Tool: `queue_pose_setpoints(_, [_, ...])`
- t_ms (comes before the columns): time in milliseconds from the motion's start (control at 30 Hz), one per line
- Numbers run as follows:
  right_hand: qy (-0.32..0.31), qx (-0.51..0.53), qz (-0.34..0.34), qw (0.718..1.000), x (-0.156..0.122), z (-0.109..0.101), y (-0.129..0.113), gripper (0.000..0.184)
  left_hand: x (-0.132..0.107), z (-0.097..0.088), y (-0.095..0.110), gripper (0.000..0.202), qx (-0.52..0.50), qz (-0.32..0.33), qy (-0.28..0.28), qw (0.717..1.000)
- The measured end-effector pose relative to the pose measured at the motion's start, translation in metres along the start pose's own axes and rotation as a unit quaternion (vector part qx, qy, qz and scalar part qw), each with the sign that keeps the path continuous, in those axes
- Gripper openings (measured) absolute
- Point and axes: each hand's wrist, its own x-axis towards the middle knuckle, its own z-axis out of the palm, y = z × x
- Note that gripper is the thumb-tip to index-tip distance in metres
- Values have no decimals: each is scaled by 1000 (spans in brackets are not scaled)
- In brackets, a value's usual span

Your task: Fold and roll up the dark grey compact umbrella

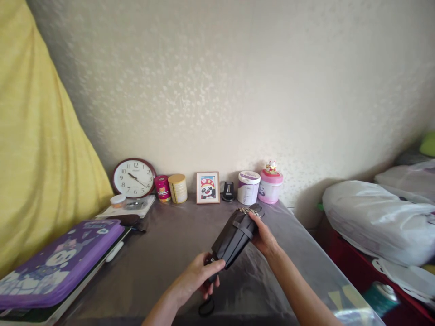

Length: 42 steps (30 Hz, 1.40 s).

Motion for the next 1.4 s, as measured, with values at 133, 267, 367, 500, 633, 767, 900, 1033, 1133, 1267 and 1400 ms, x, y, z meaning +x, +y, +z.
queue_pose_setpoints(133, [1,14,16,1000,1,-1,0,18,1,-5,-1,27,-94,9,-69,993])
queue_pose_setpoints(267, [-5,20,4,1000,1,1,1,20,3,-5,-3,17,-143,-3,-87,986])
queue_pose_setpoints(367, [0,27,-3,1000,1,2,1,19,5,-5,-5,18,-142,3,-67,988])
queue_pose_setpoints(500, [16,32,-10,999,2,0,1,17,8,-4,-9,26,-89,-22,-1,996])
queue_pose_setpoints(633, [19,30,-11,999,2,-3,0,19,8,-6,-10,33,-50,-20,-6,999])
queue_pose_setpoints(767, [23,24,-17,999,3,-2,0,19,5,-6,-4,28,-103,19,-65,992])
queue_pose_setpoints(900, [24,9,-20,999,2,0,-2,17,4,-2,-1,25,-113,32,-40,992])
queue_pose_setpoints(1033, [9,-12,-29,999,2,-2,-3,19,5,2,-1,31,-45,45,-6,998])
queue_pose_setpoints(1133, [-5,-23,-21,1000,3,-5,-3,21,2,2,1,35,16,71,19,997])
queue_pose_setpoints(1267, [-8,-79,-29,996,5,-12,-6,31,-1,-2,5,32,146,170,110,968])
queue_pose_setpoints(1400, [74,-220,-140,962,12,-31,-13,37,3,-11,2,25,373,211,235,872])
